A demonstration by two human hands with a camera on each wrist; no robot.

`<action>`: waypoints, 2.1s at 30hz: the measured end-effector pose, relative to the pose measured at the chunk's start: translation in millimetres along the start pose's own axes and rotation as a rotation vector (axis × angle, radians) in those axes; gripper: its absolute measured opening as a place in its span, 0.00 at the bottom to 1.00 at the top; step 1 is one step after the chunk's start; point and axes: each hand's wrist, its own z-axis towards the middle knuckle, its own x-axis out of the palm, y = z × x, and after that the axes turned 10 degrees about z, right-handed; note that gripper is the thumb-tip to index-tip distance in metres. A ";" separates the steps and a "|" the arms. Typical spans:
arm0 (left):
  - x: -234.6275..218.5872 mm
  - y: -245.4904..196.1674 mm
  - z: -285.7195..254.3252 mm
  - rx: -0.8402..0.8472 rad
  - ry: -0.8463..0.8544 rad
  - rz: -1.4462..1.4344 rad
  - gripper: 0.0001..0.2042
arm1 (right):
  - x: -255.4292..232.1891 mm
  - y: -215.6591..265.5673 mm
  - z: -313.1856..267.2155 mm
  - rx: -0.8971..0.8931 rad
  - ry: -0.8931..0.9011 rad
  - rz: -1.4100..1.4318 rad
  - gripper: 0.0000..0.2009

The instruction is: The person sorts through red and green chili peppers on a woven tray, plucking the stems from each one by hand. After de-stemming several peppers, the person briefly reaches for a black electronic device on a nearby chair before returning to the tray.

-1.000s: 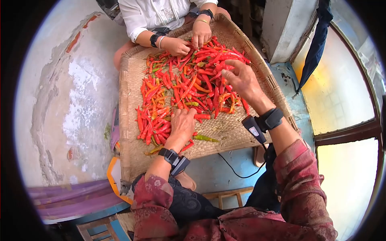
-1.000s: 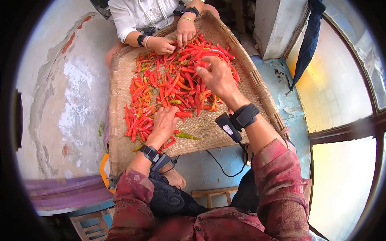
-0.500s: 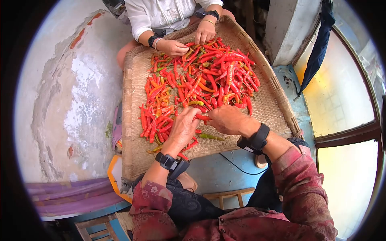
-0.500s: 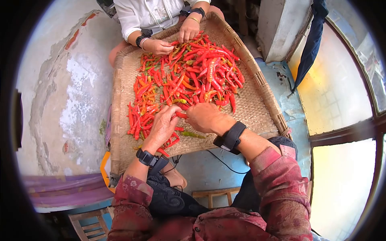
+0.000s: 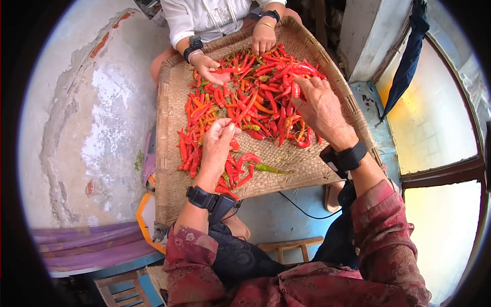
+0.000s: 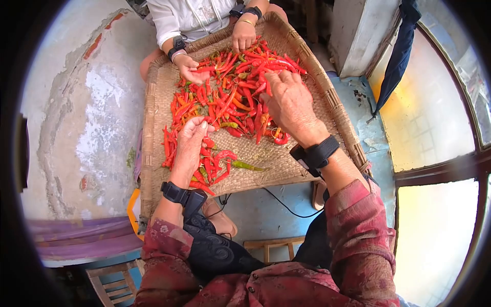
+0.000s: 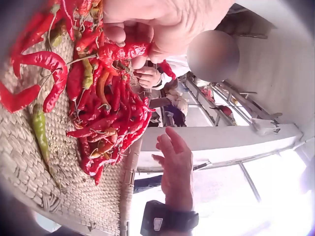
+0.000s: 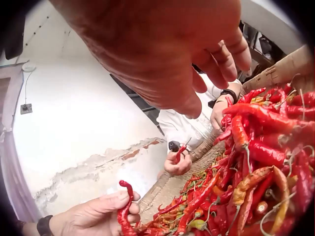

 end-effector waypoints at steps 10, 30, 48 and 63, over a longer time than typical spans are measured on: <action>19.8 -5.3 -9.0 0.043 0.095 -0.274 0.11 | 35.3 59.1 -30.6 0.280 0.690 0.732 0.13; 77.0 33.0 -23.1 0.452 0.284 0.867 0.09 | -13.8 4.7 -6.3 0.150 0.273 0.116 0.08; 40.8 12.8 -19.7 -0.043 0.275 -0.181 0.08 | 22.3 45.5 -25.5 0.259 0.613 0.689 0.13; 44.5 27.2 -29.9 0.501 0.428 1.064 0.10 | -20.5 1.0 -3.6 0.248 0.421 0.058 0.11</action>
